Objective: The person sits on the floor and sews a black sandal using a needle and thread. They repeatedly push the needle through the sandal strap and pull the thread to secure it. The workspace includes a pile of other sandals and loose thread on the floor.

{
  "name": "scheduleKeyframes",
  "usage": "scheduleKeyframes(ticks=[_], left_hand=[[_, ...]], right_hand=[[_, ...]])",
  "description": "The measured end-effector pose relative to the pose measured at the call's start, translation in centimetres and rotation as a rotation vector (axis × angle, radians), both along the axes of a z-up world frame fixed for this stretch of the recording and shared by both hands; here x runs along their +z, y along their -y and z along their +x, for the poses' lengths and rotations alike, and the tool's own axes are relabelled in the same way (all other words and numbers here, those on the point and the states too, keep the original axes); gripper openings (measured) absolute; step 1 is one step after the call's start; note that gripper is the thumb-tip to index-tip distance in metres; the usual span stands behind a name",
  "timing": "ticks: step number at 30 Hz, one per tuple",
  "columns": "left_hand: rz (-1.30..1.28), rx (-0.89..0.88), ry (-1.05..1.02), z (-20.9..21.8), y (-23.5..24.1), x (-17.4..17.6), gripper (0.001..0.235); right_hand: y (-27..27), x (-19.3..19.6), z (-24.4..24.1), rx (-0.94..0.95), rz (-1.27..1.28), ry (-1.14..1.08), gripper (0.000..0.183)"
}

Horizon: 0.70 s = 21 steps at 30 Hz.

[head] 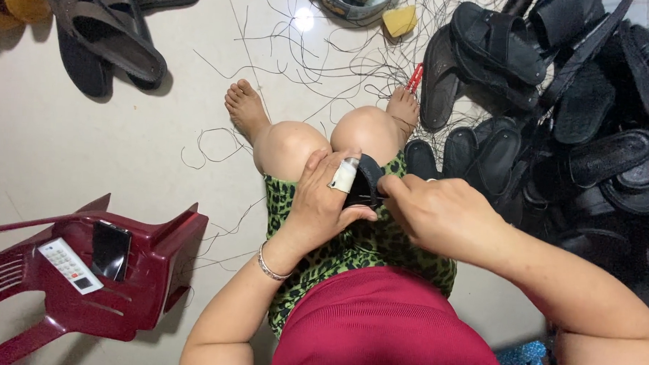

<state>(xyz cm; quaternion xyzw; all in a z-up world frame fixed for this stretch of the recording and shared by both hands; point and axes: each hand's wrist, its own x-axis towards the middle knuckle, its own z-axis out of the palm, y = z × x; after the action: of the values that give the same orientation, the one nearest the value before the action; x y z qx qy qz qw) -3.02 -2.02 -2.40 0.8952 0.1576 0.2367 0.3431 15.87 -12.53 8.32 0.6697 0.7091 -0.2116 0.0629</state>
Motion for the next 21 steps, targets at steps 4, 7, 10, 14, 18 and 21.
scheduleKeyframes(ticks=[4,7,10,14,18,21], left_hand=[[0.119,0.144,0.162,-0.9,2.4,-0.6,0.075],[0.347,0.228,0.330,-0.7,3.4,0.3,0.026],[0.294,0.133,0.277,-1.2,3.7,1.2,0.013],[-1.113,-0.146,0.331,-1.8,3.4,4.4,0.012],[-1.610,0.034,0.432,-1.7,3.2,0.9,0.011],[-1.247,0.243,0.074,-1.5,3.6,-0.6,0.027]], right_hand=[[0.6,-1.3,0.5,-0.064,-0.023,-0.213,0.019],[1.5,-1.5,0.3,-0.077,0.124,-0.170,0.024],[2.5,-2.0,-0.4,-0.016,0.271,-0.038,0.021],[2.7,-2.1,-0.3,-0.108,0.211,-0.125,0.027],[2.9,-2.2,-0.3,-0.093,0.290,-0.166,0.029],[3.2,-1.9,-0.4,-0.103,0.318,-0.219,0.034]])
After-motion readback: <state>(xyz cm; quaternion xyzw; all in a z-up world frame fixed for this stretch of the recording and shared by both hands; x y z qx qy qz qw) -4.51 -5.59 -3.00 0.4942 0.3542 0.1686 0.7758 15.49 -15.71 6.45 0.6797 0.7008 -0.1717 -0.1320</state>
